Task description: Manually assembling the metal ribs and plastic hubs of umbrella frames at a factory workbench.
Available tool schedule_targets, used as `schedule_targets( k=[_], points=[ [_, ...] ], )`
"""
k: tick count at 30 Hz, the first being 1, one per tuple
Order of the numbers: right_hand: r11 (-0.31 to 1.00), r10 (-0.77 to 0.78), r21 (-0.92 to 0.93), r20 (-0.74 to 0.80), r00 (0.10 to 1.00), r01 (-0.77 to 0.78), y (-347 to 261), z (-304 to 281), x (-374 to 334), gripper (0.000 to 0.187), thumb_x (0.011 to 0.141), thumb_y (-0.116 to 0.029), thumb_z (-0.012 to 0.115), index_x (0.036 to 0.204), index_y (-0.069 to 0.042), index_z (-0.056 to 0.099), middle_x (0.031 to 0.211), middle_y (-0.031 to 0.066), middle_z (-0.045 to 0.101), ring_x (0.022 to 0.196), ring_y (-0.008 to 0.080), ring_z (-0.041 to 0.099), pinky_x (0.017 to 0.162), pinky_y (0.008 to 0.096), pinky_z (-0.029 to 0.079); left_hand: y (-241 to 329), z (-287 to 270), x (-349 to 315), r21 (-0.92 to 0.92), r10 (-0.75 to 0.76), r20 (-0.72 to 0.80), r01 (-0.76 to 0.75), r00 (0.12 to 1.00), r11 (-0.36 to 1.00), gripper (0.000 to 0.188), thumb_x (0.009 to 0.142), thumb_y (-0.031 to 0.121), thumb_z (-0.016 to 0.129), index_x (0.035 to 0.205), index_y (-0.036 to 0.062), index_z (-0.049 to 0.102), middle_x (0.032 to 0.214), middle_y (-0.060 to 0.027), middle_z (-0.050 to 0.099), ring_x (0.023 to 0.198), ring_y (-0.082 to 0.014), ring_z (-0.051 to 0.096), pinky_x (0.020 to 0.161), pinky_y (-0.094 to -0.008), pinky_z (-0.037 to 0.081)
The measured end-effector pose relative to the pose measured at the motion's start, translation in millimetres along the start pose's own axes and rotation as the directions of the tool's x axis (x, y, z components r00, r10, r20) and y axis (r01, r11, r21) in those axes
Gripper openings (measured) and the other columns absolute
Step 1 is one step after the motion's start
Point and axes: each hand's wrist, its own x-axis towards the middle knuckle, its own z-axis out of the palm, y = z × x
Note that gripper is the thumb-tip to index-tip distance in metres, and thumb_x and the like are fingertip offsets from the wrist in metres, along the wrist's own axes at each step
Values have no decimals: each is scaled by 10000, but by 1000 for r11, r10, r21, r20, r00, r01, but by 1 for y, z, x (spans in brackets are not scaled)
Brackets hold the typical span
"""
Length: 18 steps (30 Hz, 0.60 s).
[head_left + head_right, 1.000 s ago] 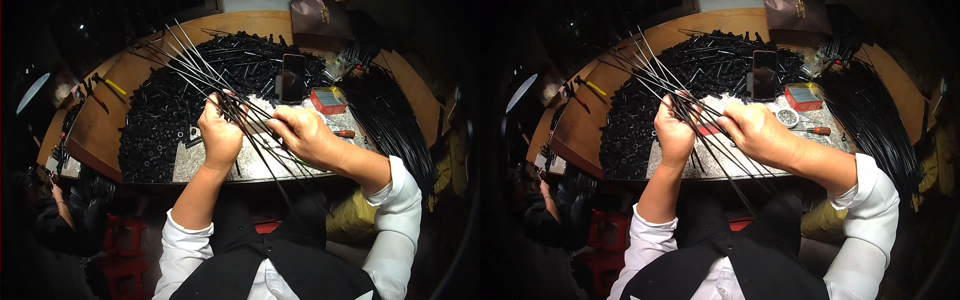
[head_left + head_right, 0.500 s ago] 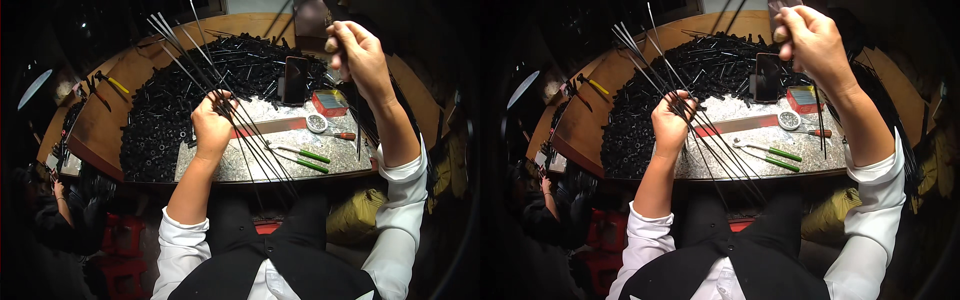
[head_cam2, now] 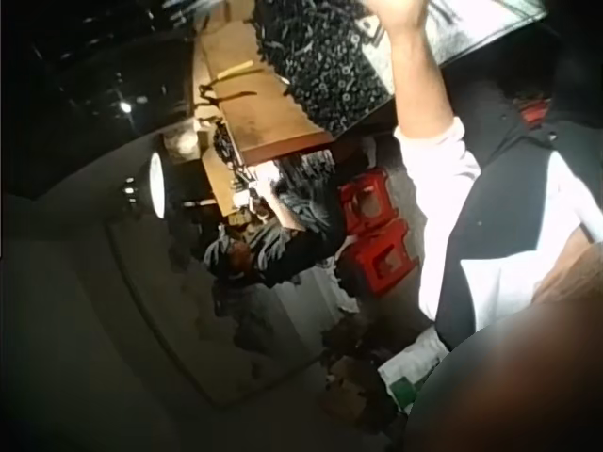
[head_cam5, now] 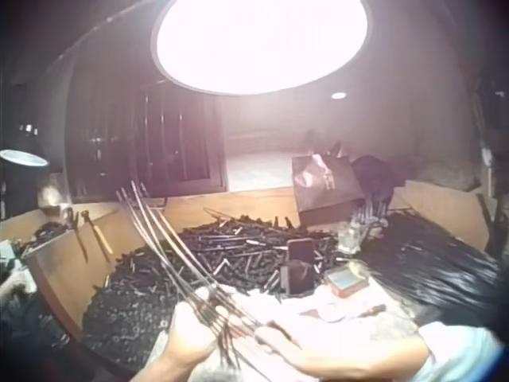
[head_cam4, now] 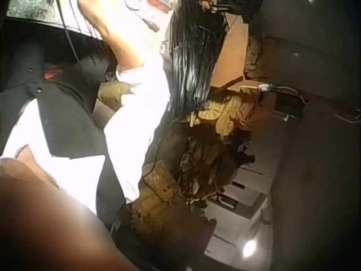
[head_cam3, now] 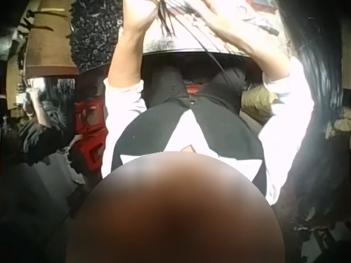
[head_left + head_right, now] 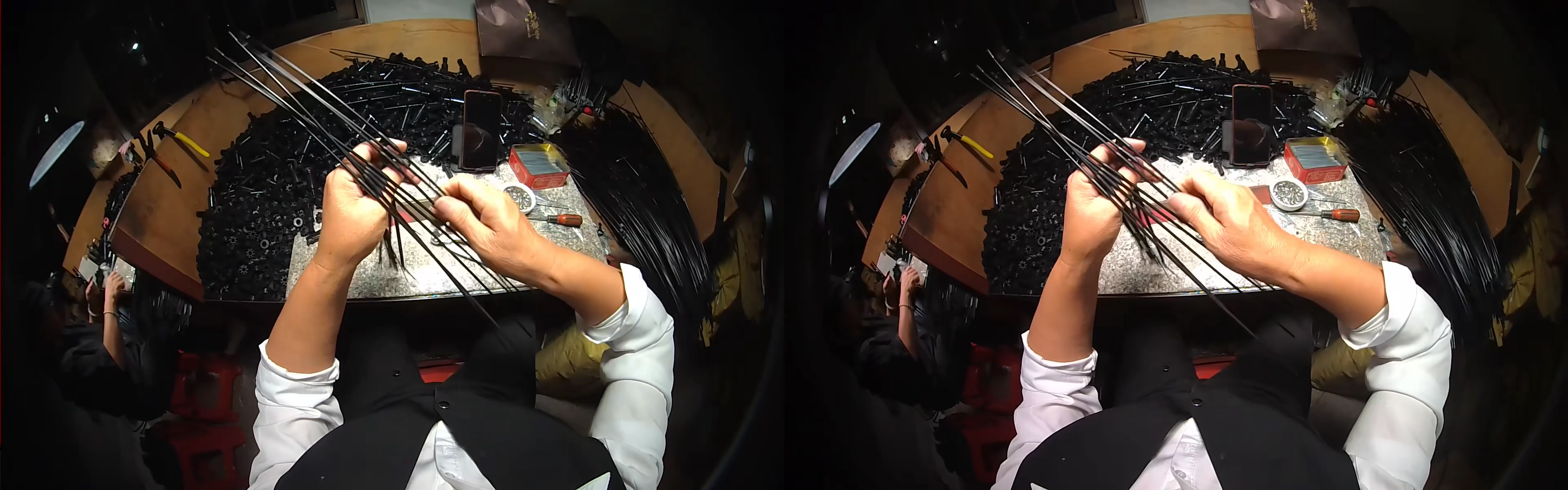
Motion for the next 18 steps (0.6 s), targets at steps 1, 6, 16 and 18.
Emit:
schedule_targets(
  k=[1,6,16,18],
  points=[
    [976,121,169,101,987,-137,-4,2,-2,196,967,-174,521,1041,8,524,840,76,610,722,124,568,661,269,470,-3,-3,1,16,44,-54,-44,998,999,208,917,29,543,1116,-26,566,901,-81,658,838,-142,639,797,-265,513],
    [761,315,363,519,795,-539,-26,1,-25,343,943,-191,564,1209,-25,423,737,55,579,544,115,572,488,254,486,-13,-8,13,-6,60,-261,-64,963,998,132,866,15,624,990,-30,626,814,-60,659,750,-129,640,708,-257,533],
    [608,370,542,453,811,-581,-13,-5,-38,252,1005,-234,438,1153,-32,458,761,43,533,577,97,562,491,232,485,-17,-30,69,115,-78,135,62,988,991,164,835,31,669,984,-37,671,873,-107,702,812,-169,680,750,-288,554],
    [606,367,572,416,832,-553,-8,0,-40,245,1011,-230,423,1140,-25,460,779,46,531,607,102,572,522,235,497,-20,-37,82,73,63,74,-69,995,995,163,852,60,670,992,-23,675,893,-97,702,832,-159,677,758,-268,550]
  ],
)
